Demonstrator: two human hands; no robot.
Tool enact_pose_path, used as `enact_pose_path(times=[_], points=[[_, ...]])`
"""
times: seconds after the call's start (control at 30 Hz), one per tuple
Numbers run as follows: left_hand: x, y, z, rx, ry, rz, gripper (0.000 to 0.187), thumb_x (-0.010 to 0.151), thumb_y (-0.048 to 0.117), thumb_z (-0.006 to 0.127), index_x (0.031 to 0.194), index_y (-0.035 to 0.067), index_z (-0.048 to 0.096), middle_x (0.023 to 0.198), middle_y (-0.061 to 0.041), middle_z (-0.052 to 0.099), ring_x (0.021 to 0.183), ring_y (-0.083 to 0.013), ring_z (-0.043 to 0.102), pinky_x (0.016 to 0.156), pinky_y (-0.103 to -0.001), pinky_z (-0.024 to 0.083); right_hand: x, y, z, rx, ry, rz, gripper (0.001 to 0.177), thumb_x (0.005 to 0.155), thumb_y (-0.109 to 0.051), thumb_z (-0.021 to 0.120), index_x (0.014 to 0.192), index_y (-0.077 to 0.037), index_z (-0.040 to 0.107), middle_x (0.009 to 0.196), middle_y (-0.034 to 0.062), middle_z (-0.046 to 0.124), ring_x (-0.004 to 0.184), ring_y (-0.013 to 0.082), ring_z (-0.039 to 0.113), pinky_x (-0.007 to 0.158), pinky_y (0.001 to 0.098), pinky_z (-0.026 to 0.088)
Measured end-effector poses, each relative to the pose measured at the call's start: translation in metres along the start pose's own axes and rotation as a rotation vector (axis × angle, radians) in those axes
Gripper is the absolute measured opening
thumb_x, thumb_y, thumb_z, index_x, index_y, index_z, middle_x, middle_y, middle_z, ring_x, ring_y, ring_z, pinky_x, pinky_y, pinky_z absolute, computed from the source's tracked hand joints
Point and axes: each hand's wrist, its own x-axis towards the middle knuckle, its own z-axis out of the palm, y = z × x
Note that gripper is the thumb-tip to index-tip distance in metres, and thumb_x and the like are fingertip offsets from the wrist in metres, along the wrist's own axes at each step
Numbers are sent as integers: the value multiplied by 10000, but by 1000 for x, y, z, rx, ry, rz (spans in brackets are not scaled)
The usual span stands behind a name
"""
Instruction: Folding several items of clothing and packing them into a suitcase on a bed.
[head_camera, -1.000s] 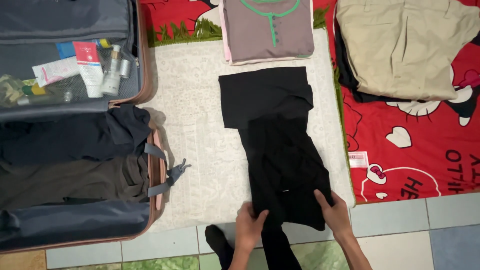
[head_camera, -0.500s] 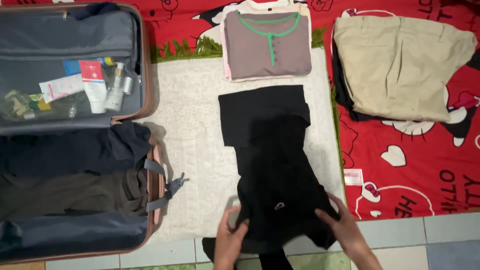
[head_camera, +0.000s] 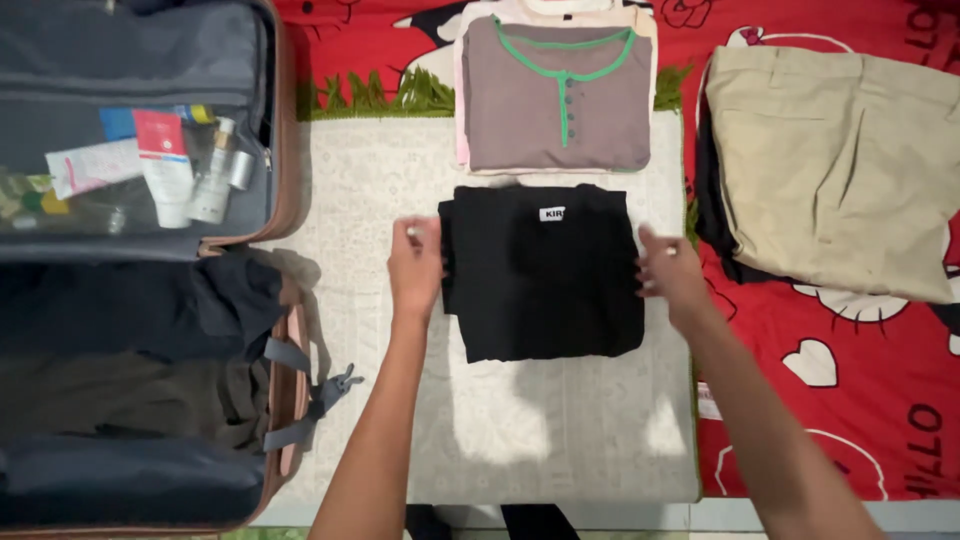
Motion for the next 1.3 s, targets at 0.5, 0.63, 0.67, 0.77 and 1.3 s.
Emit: enact_pose_path(times=[0.5,0.63,0.67,0.77,1.3], points=[[-148,-73,-7,-127,16,-71,292,809,100,806,1025,67,612,872,-25,626,713,-124,548,673,-269,496,-85,130,20,-215,398,-861,869,721,-229,912,1370,67,416,1164,211,551,942,271,628,782,342,553],[-151,-122,-2,96,27,91,267,764,63,837,949,27,649,845,-35,626,698,-123,525,651,-274,493,-78,162,26,-180,435,-613,634,760,-149,904,1195,77,502,1064,169,580,891,246,658,778,348,554],[-149,-128,-2,37,-12,71,206,825,53,806,917,20,625,844,-52,600,710,-127,516,671,-276,499,-74,166,24,-193,428,-636,428,848,-114,834,1143,65,580,1052,142,622,911,226,677,805,333,581],[-146,-117,-21,-51,-26,110,164,880,30,760,865,17,598,916,-42,637,774,-122,542,741,-272,493,-74,165,12,-144,400,-599,203,962,-70,732,1099,60,656,994,112,684,930,214,686,850,322,571],[-121,-61,-86,271,-330,-120,225,894,253,752,910,79,610,663,-10,531,625,-111,453,582,-281,410,-73,163,-15,4,-210,-312,296,990,-225,582,1234,-65,623,1005,33,675,935,117,608,857,275,495]])
